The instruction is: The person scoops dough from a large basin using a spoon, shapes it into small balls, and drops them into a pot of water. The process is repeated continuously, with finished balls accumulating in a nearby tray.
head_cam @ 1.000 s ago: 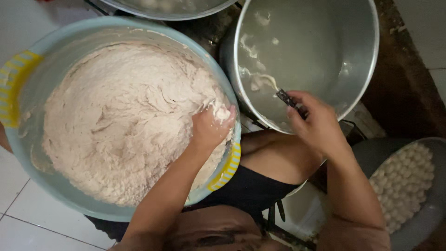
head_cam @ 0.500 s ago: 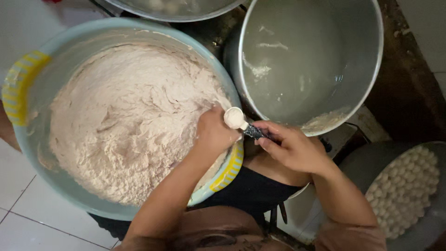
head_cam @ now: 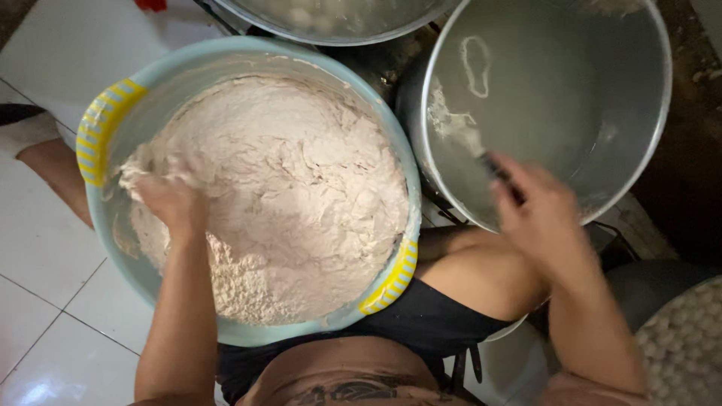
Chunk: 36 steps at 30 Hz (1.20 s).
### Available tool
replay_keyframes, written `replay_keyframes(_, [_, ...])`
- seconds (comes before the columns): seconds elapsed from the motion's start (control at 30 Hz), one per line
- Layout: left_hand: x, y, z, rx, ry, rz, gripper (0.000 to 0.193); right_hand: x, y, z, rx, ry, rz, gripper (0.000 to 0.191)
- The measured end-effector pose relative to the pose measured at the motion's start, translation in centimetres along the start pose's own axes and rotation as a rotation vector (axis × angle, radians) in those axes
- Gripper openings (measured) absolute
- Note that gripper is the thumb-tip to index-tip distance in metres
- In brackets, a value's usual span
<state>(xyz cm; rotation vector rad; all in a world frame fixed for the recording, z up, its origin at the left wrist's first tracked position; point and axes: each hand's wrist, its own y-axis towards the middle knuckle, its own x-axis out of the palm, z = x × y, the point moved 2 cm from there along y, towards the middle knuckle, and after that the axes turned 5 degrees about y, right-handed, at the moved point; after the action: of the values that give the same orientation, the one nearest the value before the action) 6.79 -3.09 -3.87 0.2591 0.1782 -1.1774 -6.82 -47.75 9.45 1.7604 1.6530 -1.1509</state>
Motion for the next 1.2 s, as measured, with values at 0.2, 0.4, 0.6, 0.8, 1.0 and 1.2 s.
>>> replay_keyframes(0.2, [7.0, 4.9, -2.6, -0.058, 1.103, -0.203, 0.051, -0.1, 2.0, 5.6, 0.171, -0.392, -0.019, 0.042])
replay_keyframes(0.4, [17.5, -2.0, 2.0, 0.086, 0.944, -0.599, 0.065, 0.4, 2.0, 4.7, 0.209, -0.397, -0.099, 0.043])
replay_keyframes(0.6, [18.8, -9.8, 6.5, 0.412, 0.509, -0.889, 0.035, -0.1, 1.5, 2.8, 0.225, -0.302, -0.075, 0.042])
replay_keyframes(0.8, [24.3, -1.2, 5.7, -0.123, 0.651, -0.951, 0.051, -0.6, 0.9, 3.2, 0.223, -0.267, -0.049, 0.043])
replay_keyframes(1.0, [17.5, 8.9, 4.6, -0.425, 0.543, -0.469, 0.067, -1.2, 1.0, 5.2, 0.184, -0.319, -0.005, 0.045])
replay_keyframes(1.2, [8.9, 5.7, 0.1, -0.244, 0.723, -0.299, 0.069, -2.6, 0.9, 8.2, 0.329, -0.444, 0.043, 0.034])
